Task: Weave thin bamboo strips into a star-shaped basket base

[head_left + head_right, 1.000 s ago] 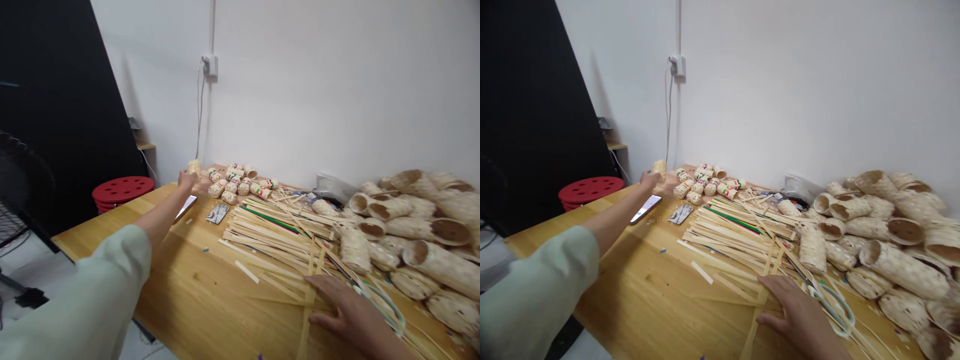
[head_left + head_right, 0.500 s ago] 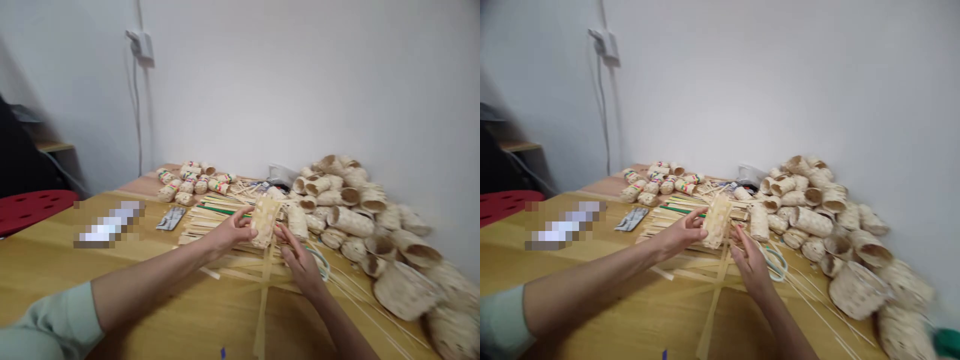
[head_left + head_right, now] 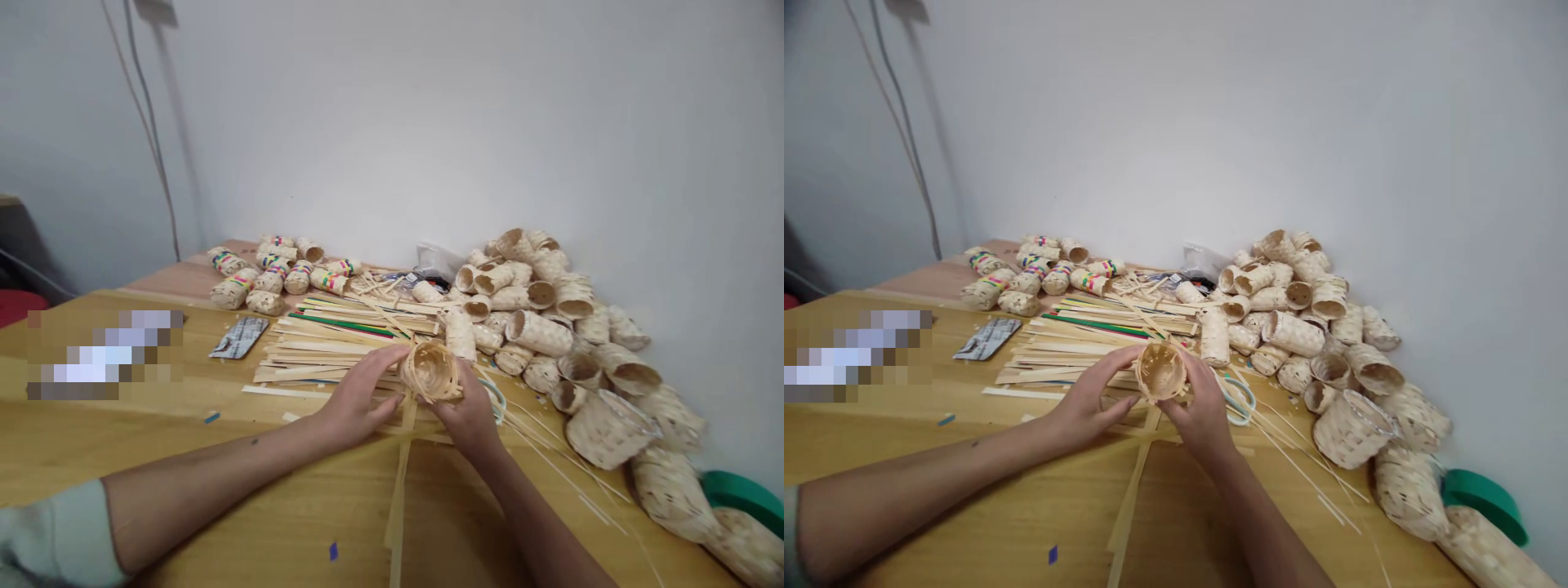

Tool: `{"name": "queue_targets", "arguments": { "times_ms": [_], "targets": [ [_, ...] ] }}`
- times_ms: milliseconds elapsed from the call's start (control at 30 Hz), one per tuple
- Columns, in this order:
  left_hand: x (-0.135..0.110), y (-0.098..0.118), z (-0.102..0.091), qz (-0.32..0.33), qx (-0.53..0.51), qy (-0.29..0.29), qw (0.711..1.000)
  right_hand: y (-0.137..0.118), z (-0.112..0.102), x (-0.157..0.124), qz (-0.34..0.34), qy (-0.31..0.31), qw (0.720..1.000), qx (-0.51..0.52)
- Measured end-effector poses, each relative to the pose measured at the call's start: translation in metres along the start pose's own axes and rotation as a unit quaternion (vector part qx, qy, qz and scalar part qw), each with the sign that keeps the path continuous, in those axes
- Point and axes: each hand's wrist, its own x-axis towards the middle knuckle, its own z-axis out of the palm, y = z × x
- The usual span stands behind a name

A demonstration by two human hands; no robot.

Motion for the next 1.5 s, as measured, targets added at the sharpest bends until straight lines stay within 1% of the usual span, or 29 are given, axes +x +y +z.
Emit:
{"name": "queue_targets", "arguments": {
  "times_ms": [67,100,167,233,333,367,433,533,633,767,867,1033,1267,1367,1433,1500],
  "targets": [
    [0.002,0.004,-0.003,-0.01,-0.023,0.004,1.0,0.0,-0.003,0.002,-0.047,0.012,0.998,-0.041],
    [0.002,0.006,-0.004,-0.022,-0.041,0.006,0.999,0.0,-0.003,0.003,-0.058,0.013,0.997,-0.052],
    [0.003,0.011,-0.007,-0.059,-0.086,0.01,0.994,-0.001,-0.003,0.003,-0.056,0.011,0.996,-0.066],
    [0.004,0.015,-0.009,-0.104,-0.138,0.009,0.985,-0.002,-0.002,0.002,-0.028,-0.001,0.997,-0.067],
    [0.004,0.019,-0.01,-0.149,-0.196,-0.004,0.969,-0.006,-0.001,0.0,0.048,-0.027,0.998,-0.028],
    [0.004,0.019,-0.01,-0.149,-0.199,-0.007,0.969,-0.007,-0.001,-0.001,0.072,-0.035,0.997,-0.011],
    [0.004,0.018,-0.009,-0.127,-0.177,-0.005,0.976,-0.009,0.0,-0.001,0.102,-0.046,0.994,0.013],
    [0.002,0.013,-0.008,-0.068,-0.099,-0.003,0.993,-0.009,0.0,-0.001,0.113,-0.058,0.992,0.013],
    [0.002,0.009,-0.006,-0.028,-0.031,-0.012,0.999,-0.009,0.0,-0.001,0.12,-0.071,0.99,0.011],
    [0.002,0.006,-0.005,-0.027,-0.008,-0.01,1.0,-0.009,0.001,-0.001,0.129,-0.098,0.986,0.026],
    [0.002,0.006,-0.005,-0.026,0.007,-0.018,0.999,-0.008,0.001,-0.001,0.12,-0.105,0.987,0.016],
    [0.0,0.004,-0.002,-0.044,0.003,-0.027,0.999,-0.008,0.001,-0.002,0.11,-0.107,0.988,0.002],
    [-0.005,0.002,0.005,-0.09,-0.072,-0.011,0.993,-0.008,0.005,-0.001,0.123,-0.109,0.986,0.003],
    [-0.004,0.006,0.006,-0.138,-0.136,-0.018,0.981,-0.008,0.005,-0.001,0.124,-0.099,0.987,-0.004],
    [-0.004,0.008,0.006,-0.17,-0.178,-0.021,0.969,-0.009,0.004,-0.002,0.113,-0.097,0.989,0.008],
    [-0.004,0.008,0.006,-0.188,-0.202,-0.02,0.961,-0.009,0.003,-0.002,0.1,-0.094,0.99,0.013]
  ]
}}
